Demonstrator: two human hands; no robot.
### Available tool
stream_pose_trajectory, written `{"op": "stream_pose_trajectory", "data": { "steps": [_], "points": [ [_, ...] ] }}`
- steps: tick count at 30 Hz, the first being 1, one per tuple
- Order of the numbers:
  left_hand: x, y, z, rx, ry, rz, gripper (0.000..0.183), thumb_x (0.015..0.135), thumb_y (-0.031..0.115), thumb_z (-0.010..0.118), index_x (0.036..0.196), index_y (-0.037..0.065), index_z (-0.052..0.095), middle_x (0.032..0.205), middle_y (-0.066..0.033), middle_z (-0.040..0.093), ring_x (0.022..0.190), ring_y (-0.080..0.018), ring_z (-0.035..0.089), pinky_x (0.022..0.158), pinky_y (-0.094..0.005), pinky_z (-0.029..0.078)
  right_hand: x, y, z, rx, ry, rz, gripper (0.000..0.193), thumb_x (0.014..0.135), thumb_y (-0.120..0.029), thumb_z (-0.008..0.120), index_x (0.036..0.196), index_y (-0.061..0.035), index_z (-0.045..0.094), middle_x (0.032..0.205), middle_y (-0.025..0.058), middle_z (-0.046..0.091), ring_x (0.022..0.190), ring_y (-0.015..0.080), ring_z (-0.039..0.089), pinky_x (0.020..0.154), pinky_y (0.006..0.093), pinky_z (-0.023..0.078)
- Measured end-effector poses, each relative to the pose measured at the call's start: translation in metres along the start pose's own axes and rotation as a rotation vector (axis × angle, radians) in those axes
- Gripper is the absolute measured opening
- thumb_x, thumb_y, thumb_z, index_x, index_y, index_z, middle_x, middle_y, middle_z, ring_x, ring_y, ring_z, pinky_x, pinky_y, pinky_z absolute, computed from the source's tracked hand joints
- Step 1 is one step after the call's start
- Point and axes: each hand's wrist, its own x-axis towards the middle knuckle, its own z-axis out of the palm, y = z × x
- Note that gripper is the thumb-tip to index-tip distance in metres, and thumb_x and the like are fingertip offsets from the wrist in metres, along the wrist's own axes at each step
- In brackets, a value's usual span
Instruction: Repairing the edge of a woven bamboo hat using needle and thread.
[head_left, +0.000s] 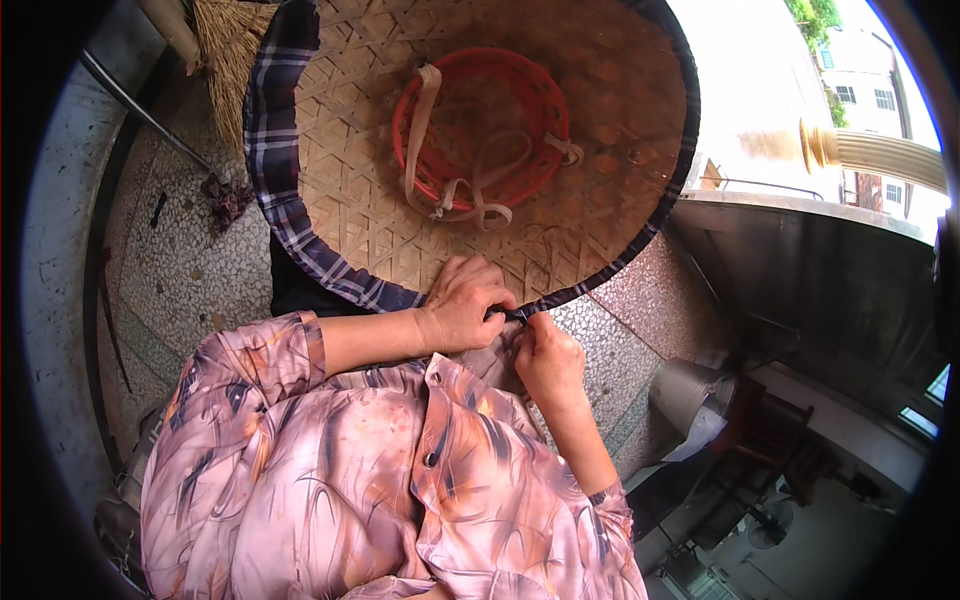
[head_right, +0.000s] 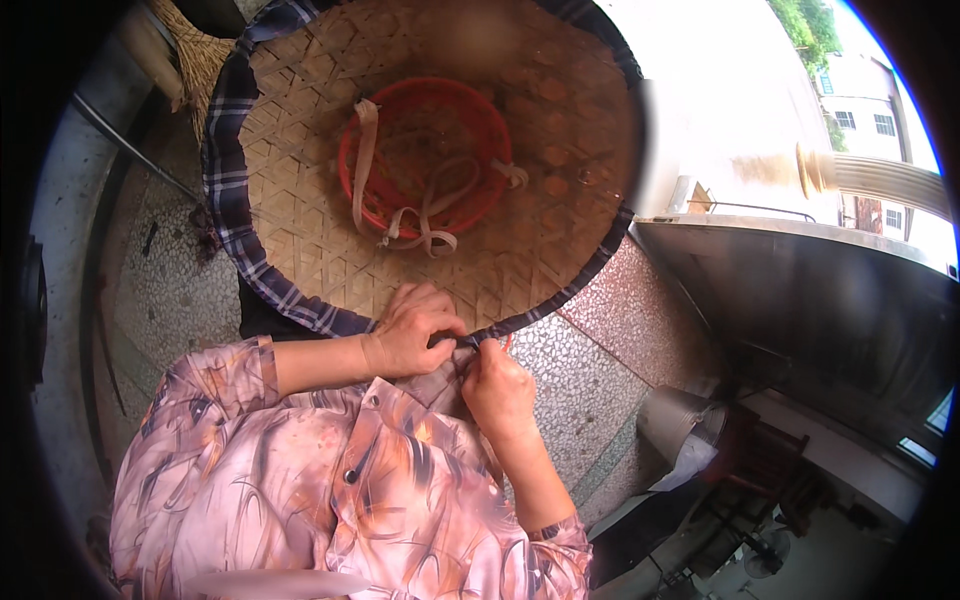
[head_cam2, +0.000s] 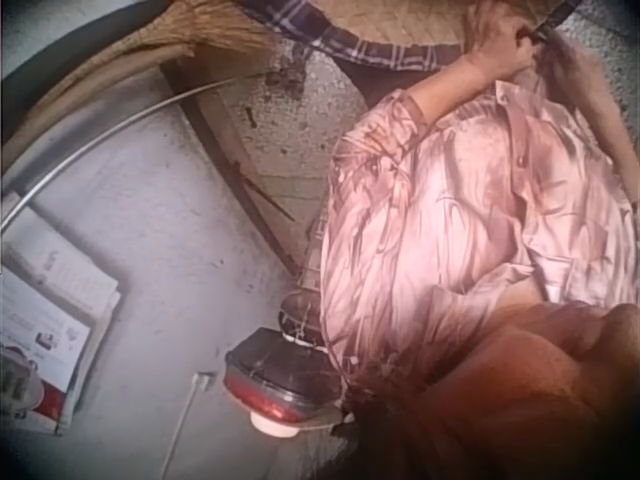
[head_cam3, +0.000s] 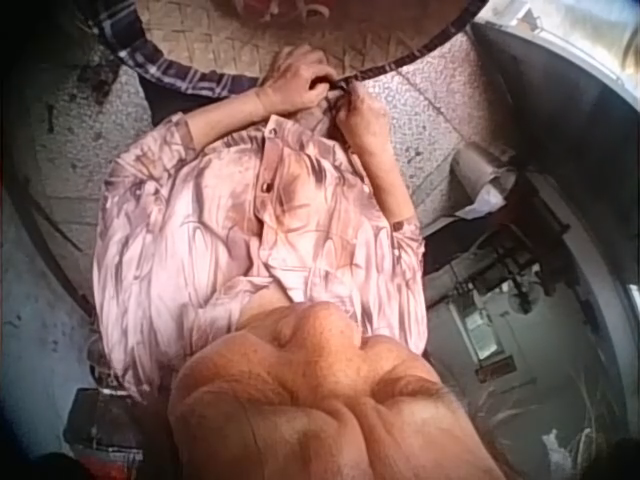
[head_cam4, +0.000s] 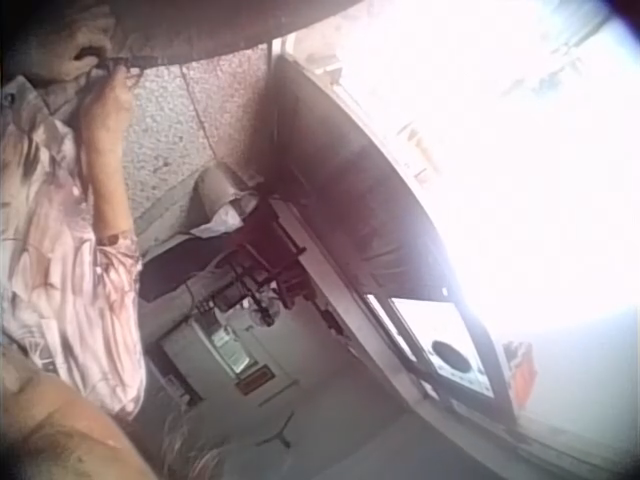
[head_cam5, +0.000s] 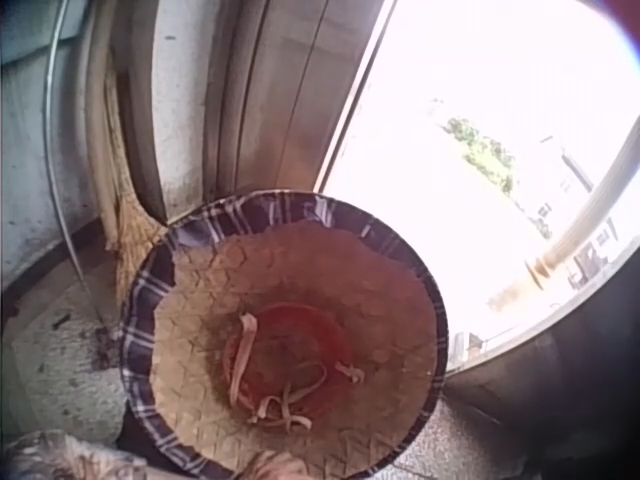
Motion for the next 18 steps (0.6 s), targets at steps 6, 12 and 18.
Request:
{"op": "stream_pose_trajectory", "data": {
  "steps": [6, 12, 18],
  "points": [
    [-0.001, -0.004, 0.001, -0.021, -0.022, -0.014, 0.011, 0.067, 0.013, 0.066, 0.078, 0.013, 0.07, 0.084, -0.0007, 0.062, 0.092, -0.021, 0.056, 0.087, -0.0373, 0.036, 0.001, 0.009, 0.014, 0.07, 0.049, -0.007, 0.004, 0.083, -0.003, 0.058, 0.087, -0.0046, 0.057, 0.066, 0.0206, 0.062, 0.062, 0.0392, 0.063, 0.058, 0.046, 0.051],
    [-0.002, -0.004, 0.005, -0.037, 0.005, -0.002, 0.014, 0.066, 0.013, 0.063, 0.077, 0.013, 0.071, 0.082, -0.0006, 0.061, 0.091, -0.0206, 0.055, 0.087, -0.0366, 0.036, -0.004, 0.013, 0.015, 0.188, 0.142, -0.031, 0.008, 0.083, 0.0, 0.059, 0.089, -0.004, 0.058, 0.071, 0.0198, 0.063, 0.064, 0.039, 0.064, 0.058, 0.0449, 0.051],
    [-0.006, -0.001, 0.007, -0.023, 0.0, -0.013, 0.014, 0.066, 0.014, 0.063, 0.078, 0.013, 0.072, 0.081, -0.0002, 0.061, 0.091, -0.0202, 0.055, 0.087, -0.0366, 0.037, -0.008, 0.015, 0.007, 0.09, 0.088, -0.056, 0.009, 0.084, -0.005, 0.06, 0.092, -0.0065, 0.058, 0.08, 0.0152, 0.064, 0.071, 0.0368, 0.064, 0.061, 0.0451, 0.051]
  ]
}}
